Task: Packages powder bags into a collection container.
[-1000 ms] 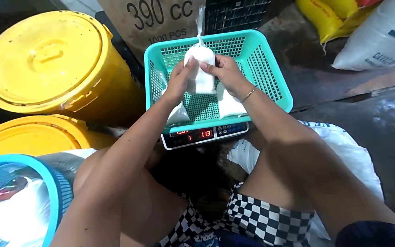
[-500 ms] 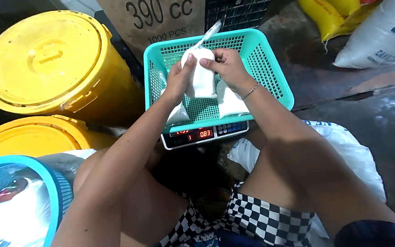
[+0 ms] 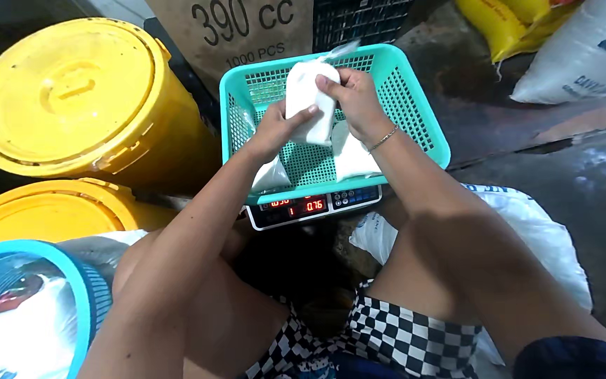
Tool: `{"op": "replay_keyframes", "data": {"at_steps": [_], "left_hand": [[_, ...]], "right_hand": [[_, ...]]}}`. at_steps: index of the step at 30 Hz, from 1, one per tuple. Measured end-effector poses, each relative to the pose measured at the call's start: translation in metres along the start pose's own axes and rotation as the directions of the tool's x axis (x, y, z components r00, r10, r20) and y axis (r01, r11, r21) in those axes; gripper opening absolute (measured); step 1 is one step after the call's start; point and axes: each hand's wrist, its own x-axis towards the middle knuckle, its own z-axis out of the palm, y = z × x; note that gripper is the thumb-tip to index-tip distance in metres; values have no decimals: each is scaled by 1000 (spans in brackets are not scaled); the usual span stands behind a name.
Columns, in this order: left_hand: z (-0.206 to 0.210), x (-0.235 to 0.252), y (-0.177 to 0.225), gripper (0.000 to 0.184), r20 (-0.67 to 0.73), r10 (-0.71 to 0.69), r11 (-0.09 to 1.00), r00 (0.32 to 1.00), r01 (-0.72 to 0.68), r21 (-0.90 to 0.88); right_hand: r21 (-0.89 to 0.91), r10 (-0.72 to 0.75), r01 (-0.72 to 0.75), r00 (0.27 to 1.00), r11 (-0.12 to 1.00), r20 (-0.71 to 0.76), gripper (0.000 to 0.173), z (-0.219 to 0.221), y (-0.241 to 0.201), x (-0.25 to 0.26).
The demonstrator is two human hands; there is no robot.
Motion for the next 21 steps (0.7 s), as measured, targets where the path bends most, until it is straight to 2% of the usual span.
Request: {"op": "replay_keyframes", "data": {"at_steps": [2, 6, 8, 11, 14, 18, 21], "left_hand": [[3, -1, 1, 21, 14, -23, 999, 1000, 23, 40], [5, -2, -7, 23, -46, 56, 987, 997, -48, 154], [5, -3, -8, 22, -73, 56, 983, 996, -42, 176], [7, -2, -4, 21, -39, -44, 994, 998, 48, 97], [12, -5, -1, 22, -5, -177, 984, 984, 177, -19], [19, -6, 1, 17, -82, -70, 997, 994, 67, -34], [15, -4, -1, 19, -111, 11, 996, 994, -1, 88]], "right_hand": [[55, 39, -38, 999, 998, -27, 25, -1, 4, 1], [189, 174, -189, 980, 964, 96, 39, 4, 2, -5], [197, 173, -188, 981, 962, 91, 42, 8, 1, -6], [161, 129, -132, 991, 978, 24, 38, 8, 1, -4], [134, 145, -139, 989, 981, -36, 43, 2, 5, 1], [288, 222, -216, 975, 933, 13, 45, -1, -1, 3], [322, 269, -275, 961, 906, 64, 46, 6, -6, -4]]}}
